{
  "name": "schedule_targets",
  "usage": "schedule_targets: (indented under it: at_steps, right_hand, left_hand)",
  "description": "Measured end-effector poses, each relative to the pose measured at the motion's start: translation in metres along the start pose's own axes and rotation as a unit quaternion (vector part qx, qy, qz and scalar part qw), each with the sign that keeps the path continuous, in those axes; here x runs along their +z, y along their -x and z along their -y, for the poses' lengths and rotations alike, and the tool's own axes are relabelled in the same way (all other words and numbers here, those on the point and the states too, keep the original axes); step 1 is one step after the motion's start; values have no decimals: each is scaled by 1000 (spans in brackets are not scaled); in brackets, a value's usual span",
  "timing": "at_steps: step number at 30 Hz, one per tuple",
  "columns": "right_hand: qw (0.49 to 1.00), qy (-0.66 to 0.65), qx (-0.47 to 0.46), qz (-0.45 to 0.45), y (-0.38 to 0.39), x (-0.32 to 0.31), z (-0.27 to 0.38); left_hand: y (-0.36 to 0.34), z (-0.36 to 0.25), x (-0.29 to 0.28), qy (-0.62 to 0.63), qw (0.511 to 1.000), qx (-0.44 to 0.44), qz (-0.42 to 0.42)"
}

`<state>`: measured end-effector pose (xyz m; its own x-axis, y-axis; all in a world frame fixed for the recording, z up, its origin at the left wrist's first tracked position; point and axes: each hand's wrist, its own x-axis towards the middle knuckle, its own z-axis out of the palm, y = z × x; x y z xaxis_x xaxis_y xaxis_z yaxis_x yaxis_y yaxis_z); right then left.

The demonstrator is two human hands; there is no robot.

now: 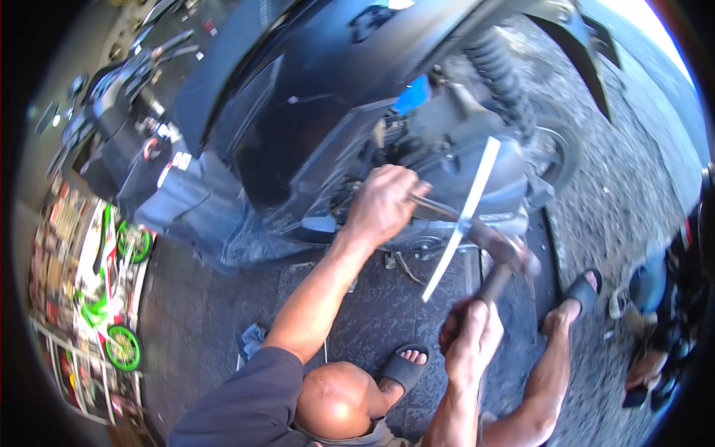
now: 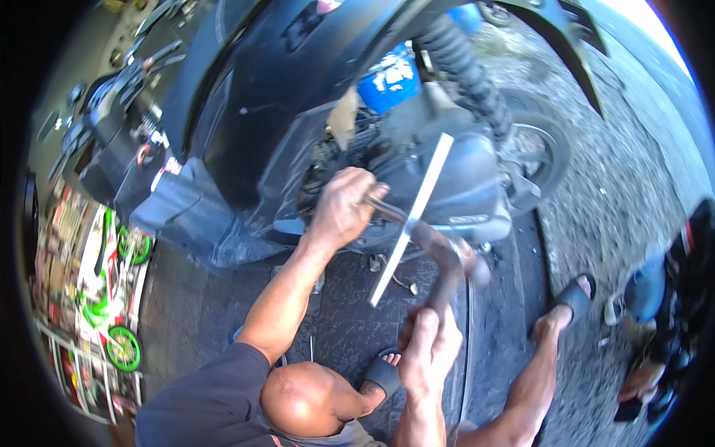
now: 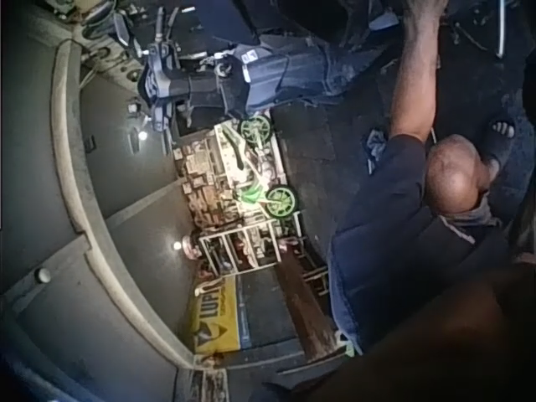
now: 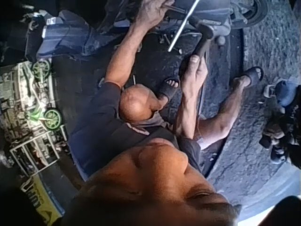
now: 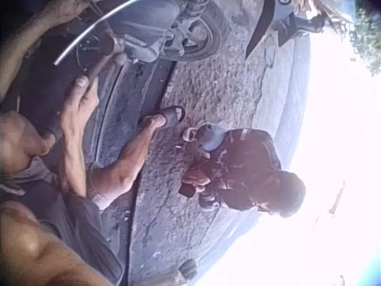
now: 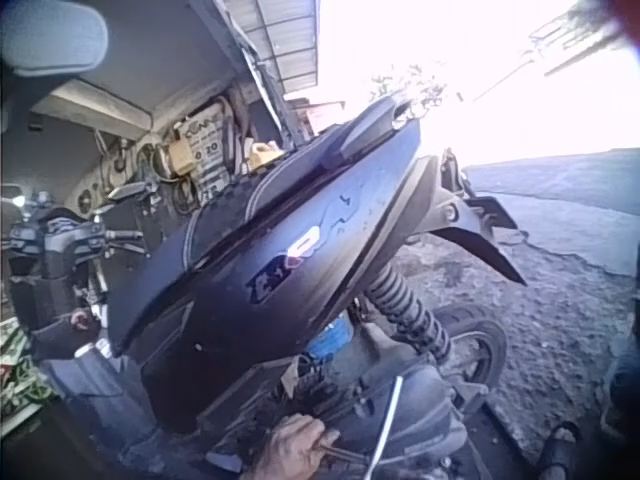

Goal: The recorder uses an angle grinder to modify a small metal part and then installs or adjusts parts on a motorcycle using manual tools.

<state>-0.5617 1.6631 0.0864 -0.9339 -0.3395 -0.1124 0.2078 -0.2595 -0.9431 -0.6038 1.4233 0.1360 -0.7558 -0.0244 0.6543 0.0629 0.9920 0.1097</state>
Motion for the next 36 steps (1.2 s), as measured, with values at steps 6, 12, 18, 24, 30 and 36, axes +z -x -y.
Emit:
schedule_targets:
  at_steps: [6, 12, 18, 24, 30, 36]
  right_hand:
    - [975, -177, -111, -75, 10, -28, 26]
    - [983, -157, -63, -74, 16, -36, 14]
    - [985, -151, -41, -68, 17, -32, 11]
    - [986, -152, -36, -66, 16, -31, 10]
    - [988, -142, -34, -54, 18, -28, 9]
    - [988, -139, -31, -57, 22, -30, 10]
  left_hand:
    - [5, 1, -4, 20, 1000, -7, 19]
    - [7, 1, -2, 28, 999, -10, 28]
    - [9, 3, -4, 22, 999, 11, 22]
    - [4, 3, -1, 34, 999, 18, 8]
    - [5, 4, -3, 38, 999, 33, 0]
    - [8, 7, 1, 38, 999, 25, -16]
